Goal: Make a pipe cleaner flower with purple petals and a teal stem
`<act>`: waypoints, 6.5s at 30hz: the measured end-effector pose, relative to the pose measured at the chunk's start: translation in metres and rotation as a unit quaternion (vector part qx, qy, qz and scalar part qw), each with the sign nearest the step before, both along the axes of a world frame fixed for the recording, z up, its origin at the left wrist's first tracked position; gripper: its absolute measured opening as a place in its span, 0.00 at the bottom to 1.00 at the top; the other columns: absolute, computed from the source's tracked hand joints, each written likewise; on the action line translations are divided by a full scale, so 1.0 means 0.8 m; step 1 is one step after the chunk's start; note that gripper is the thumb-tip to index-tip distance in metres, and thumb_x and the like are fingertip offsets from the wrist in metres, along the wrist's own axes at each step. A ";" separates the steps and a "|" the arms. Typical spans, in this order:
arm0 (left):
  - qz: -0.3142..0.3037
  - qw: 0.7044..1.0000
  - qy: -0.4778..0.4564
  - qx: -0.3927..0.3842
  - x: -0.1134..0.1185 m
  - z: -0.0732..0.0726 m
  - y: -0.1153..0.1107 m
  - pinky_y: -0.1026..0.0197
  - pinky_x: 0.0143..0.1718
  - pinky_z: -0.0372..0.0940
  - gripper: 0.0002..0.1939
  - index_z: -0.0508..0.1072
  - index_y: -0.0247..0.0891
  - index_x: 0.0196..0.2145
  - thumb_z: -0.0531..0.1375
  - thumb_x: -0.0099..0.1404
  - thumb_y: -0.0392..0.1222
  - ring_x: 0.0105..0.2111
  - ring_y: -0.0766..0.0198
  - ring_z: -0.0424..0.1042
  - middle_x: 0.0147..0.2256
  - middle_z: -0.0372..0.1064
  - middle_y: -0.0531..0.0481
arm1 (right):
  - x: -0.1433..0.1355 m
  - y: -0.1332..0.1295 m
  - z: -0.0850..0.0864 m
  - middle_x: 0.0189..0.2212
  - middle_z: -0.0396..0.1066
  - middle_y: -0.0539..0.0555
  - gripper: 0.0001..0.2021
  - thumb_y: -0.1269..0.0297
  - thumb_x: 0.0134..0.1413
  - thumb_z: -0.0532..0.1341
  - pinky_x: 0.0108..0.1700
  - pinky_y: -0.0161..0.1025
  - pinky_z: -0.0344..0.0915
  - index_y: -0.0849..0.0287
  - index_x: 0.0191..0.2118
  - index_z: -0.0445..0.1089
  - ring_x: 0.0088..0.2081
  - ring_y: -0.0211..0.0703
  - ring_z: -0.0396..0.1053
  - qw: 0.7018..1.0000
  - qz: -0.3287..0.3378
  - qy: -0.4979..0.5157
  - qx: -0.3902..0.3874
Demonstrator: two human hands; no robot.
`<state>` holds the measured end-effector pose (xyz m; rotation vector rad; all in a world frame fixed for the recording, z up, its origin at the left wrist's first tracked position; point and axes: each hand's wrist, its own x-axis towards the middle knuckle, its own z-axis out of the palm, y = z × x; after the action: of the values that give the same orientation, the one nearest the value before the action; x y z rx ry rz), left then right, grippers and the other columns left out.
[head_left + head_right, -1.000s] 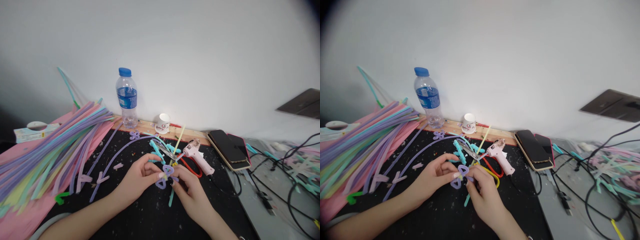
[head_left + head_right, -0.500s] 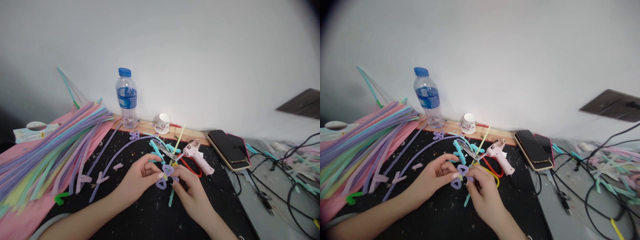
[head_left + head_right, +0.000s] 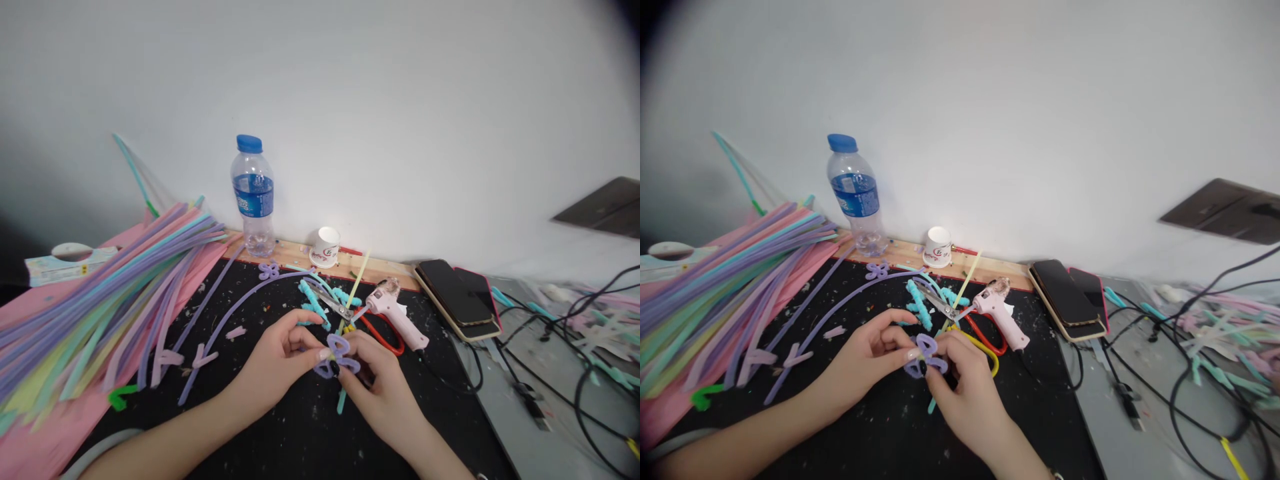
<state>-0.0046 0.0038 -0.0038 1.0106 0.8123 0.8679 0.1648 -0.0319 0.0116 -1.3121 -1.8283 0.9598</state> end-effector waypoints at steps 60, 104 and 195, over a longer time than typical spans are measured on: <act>0.035 0.998 0.045 0.019 -0.006 0.001 0.004 0.64 0.32 0.60 0.14 0.65 0.37 0.40 0.62 0.56 0.37 0.28 0.66 0.68 0.26 0.68 0.55 | 0.020 0.004 -0.001 0.27 0.63 0.52 0.10 0.65 0.60 0.52 0.29 0.36 0.57 0.58 0.27 0.62 0.30 0.41 0.61 0.987 -0.135 0.044 0.075; -0.006 1.000 0.008 0.017 -0.001 0.000 -0.002 0.66 0.34 0.61 0.16 0.65 0.38 0.41 0.62 0.55 0.34 0.29 0.70 0.67 0.27 0.66 0.57 | 0.009 -0.004 -0.008 0.23 0.60 0.49 0.08 0.67 0.59 0.51 0.26 0.35 0.53 0.58 0.30 0.62 0.24 0.38 0.57 0.994 -0.063 -0.077 0.055; -0.105 0.940 0.235 0.223 -0.020 0.012 0.000 0.66 0.28 0.57 0.10 0.68 0.37 0.28 0.52 0.65 0.39 0.23 0.67 0.64 0.22 0.63 0.56 | -0.002 -0.008 -0.007 0.27 0.71 0.51 0.06 0.73 0.53 0.58 0.30 0.35 0.67 0.57 0.36 0.66 0.26 0.39 0.69 0.984 -0.078 -0.041 0.154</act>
<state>-0.0205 0.0040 0.0062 1.7187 0.9021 0.6411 0.1628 -0.0386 0.0058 -1.2924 -1.8186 0.5228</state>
